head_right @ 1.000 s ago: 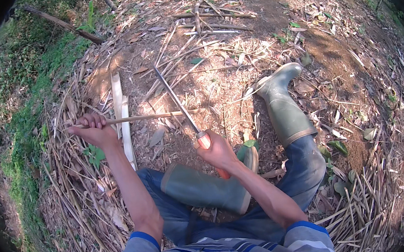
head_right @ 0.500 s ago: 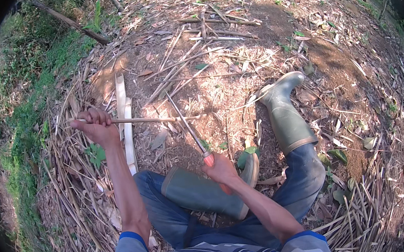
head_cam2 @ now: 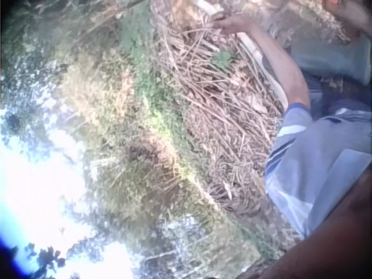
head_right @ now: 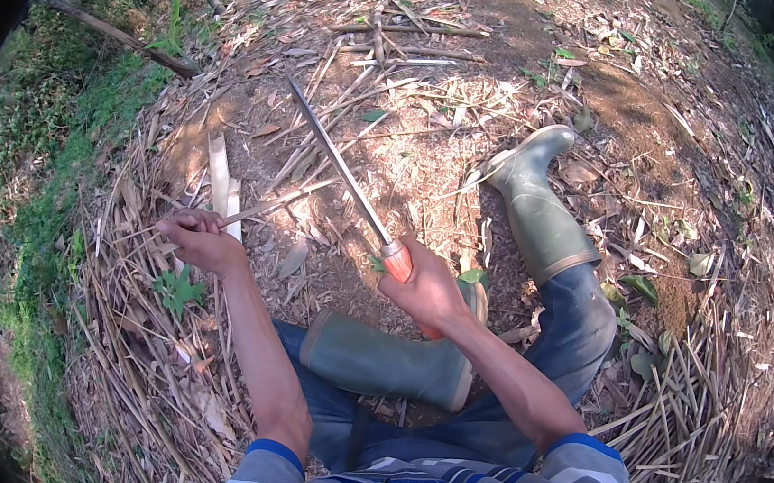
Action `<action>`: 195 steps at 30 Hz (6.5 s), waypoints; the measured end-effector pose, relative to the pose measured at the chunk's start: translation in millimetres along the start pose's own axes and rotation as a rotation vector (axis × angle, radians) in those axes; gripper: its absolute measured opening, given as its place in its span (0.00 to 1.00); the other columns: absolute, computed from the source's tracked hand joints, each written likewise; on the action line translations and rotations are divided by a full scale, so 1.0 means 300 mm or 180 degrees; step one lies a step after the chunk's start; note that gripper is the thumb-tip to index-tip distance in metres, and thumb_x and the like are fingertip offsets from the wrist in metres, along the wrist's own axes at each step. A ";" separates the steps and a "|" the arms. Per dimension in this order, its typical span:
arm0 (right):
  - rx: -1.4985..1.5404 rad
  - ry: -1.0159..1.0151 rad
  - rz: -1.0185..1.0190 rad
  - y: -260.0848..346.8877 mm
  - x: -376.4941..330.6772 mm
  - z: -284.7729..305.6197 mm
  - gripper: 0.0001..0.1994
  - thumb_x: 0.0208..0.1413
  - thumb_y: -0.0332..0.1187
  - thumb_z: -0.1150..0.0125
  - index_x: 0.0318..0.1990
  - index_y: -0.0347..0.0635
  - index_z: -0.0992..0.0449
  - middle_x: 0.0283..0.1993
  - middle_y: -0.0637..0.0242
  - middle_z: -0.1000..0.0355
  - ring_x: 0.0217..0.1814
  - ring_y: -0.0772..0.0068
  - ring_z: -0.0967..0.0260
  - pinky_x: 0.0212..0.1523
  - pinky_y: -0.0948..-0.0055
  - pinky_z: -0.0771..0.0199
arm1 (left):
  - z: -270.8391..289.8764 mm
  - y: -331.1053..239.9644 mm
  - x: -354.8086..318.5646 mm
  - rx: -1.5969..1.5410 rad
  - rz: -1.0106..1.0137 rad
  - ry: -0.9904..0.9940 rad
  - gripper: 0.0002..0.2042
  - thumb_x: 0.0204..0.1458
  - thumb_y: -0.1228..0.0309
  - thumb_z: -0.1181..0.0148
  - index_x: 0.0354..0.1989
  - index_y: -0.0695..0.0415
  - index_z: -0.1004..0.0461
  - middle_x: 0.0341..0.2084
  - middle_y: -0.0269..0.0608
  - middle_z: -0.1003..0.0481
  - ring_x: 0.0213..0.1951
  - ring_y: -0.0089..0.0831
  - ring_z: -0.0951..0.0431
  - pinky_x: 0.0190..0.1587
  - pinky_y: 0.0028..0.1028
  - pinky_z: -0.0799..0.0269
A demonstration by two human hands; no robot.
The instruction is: The person sits on the ground in a wooded area and uses a machete to split thin wooden sticks. They hold the sticks with one hand and strike them with the machete to break them into smaller pieces.
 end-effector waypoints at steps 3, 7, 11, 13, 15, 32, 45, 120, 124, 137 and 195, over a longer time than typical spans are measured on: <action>0.0190 -0.0153 0.0389 0.206 0.000 0.063 0.11 0.44 0.30 0.43 0.35 0.37 0.32 0.23 0.66 0.33 0.25 0.75 0.35 0.30 0.71 0.33 | 0.033 -0.013 0.007 0.0228 0.0163 -0.0181 0.23 0.59 0.48 0.54 0.19 0.52 0.45 0.12 0.30 0.46 0.11 0.19 0.49 0.14 0.22 0.52; 0.0837 -0.0120 0.0813 0.369 0.040 0.110 0.07 0.45 0.25 0.44 0.34 0.38 0.32 0.22 0.73 0.36 0.25 0.87 0.41 0.26 0.79 0.37 | 0.075 -0.015 0.022 0.0228 0.0393 -0.0293 0.23 0.59 0.48 0.55 0.19 0.51 0.46 0.11 0.29 0.48 0.12 0.20 0.52 0.15 0.23 0.53; 0.0477 -0.0351 0.1292 0.430 0.080 0.064 0.10 0.45 0.23 0.43 0.38 0.37 0.31 0.23 0.73 0.36 0.23 0.86 0.39 0.24 0.80 0.36 | 0.122 -0.011 0.049 0.0170 0.0407 -0.0250 0.23 0.59 0.48 0.54 0.19 0.51 0.46 0.11 0.29 0.49 0.12 0.20 0.52 0.15 0.23 0.53; 0.0248 -0.0412 0.1339 0.370 0.118 0.000 0.07 0.45 0.24 0.44 0.33 0.39 0.32 0.23 0.72 0.36 0.25 0.84 0.39 0.27 0.77 0.35 | 0.125 -0.008 0.037 0.0146 0.0382 -0.0188 0.23 0.60 0.49 0.55 0.19 0.51 0.46 0.10 0.29 0.49 0.12 0.20 0.52 0.15 0.23 0.52; -0.0304 -0.0333 0.0895 0.153 0.200 -0.096 0.11 0.41 0.32 0.40 0.33 0.38 0.31 0.26 0.51 0.26 0.29 0.50 0.26 0.32 0.60 0.29 | 0.105 0.024 0.051 -0.0004 0.0422 -0.0193 0.23 0.60 0.50 0.54 0.18 0.50 0.46 0.10 0.28 0.50 0.11 0.20 0.52 0.15 0.23 0.52; 0.1431 0.0233 -0.1248 -0.337 0.109 -0.082 0.08 0.48 0.25 0.46 0.37 0.35 0.33 0.23 0.66 0.34 0.18 0.75 0.36 0.16 0.74 0.32 | 0.461 0.073 0.136 0.1424 0.1010 -0.0226 0.23 0.61 0.48 0.61 0.31 0.59 0.35 0.27 0.42 0.30 0.32 0.33 0.26 0.33 0.31 0.28; 0.1800 -0.0255 -0.1582 -0.523 -0.301 0.141 0.10 0.47 0.23 0.47 0.39 0.37 0.35 0.22 0.65 0.35 0.16 0.75 0.37 0.17 0.74 0.34 | 0.365 0.434 0.135 0.0678 0.3149 -0.0106 0.37 0.40 0.48 0.31 0.50 0.64 0.34 0.42 0.52 0.29 0.50 0.43 0.29 0.52 0.42 0.32; -0.1384 -0.0650 -0.0343 -0.179 0.240 0.535 0.35 0.36 0.35 0.40 0.59 0.43 0.38 0.43 0.50 0.27 0.46 0.56 0.28 0.48 0.63 0.31 | 0.673 0.129 -0.331 0.5961 0.0451 0.2913 0.25 0.49 0.63 0.44 0.57 0.54 0.36 0.53 0.47 0.35 0.57 0.45 0.38 0.61 0.45 0.49; -0.2164 -0.0837 -0.0303 -0.200 0.523 0.631 0.31 0.37 0.39 0.37 0.55 0.45 0.30 0.43 0.51 0.25 0.47 0.54 0.26 0.50 0.62 0.29 | 0.672 0.155 -0.325 0.5870 0.0492 0.2781 0.18 0.48 0.63 0.44 0.49 0.54 0.30 0.46 0.45 0.30 0.53 0.44 0.35 0.60 0.43 0.48; -0.4035 -0.0681 -0.0075 -0.042 1.409 0.524 0.25 0.58 0.56 0.54 0.41 0.42 0.23 0.39 0.58 0.23 0.43 0.59 0.25 0.44 0.61 0.27 | 0.630 0.187 -0.306 0.5476 0.0396 0.2788 0.08 0.45 0.69 0.45 0.33 0.57 0.27 0.38 0.41 0.26 0.47 0.42 0.31 0.57 0.39 0.46; -0.3600 -0.0056 0.1201 -0.719 1.598 0.297 0.21 0.45 0.31 0.46 0.50 0.41 0.37 0.42 0.40 0.32 0.46 0.36 0.34 0.44 0.46 0.34 | 0.658 0.195 -0.295 0.5411 0.0451 0.2686 0.08 0.47 0.64 0.43 0.33 0.52 0.26 0.35 0.34 0.26 0.47 0.31 0.30 0.58 0.40 0.44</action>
Point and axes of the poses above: each hand's wrist, its own x-axis towards the middle knuckle, its own z-axis out of the back of the hand, y = z × x, the point moved 8 cm from there along x, towards the middle knuckle
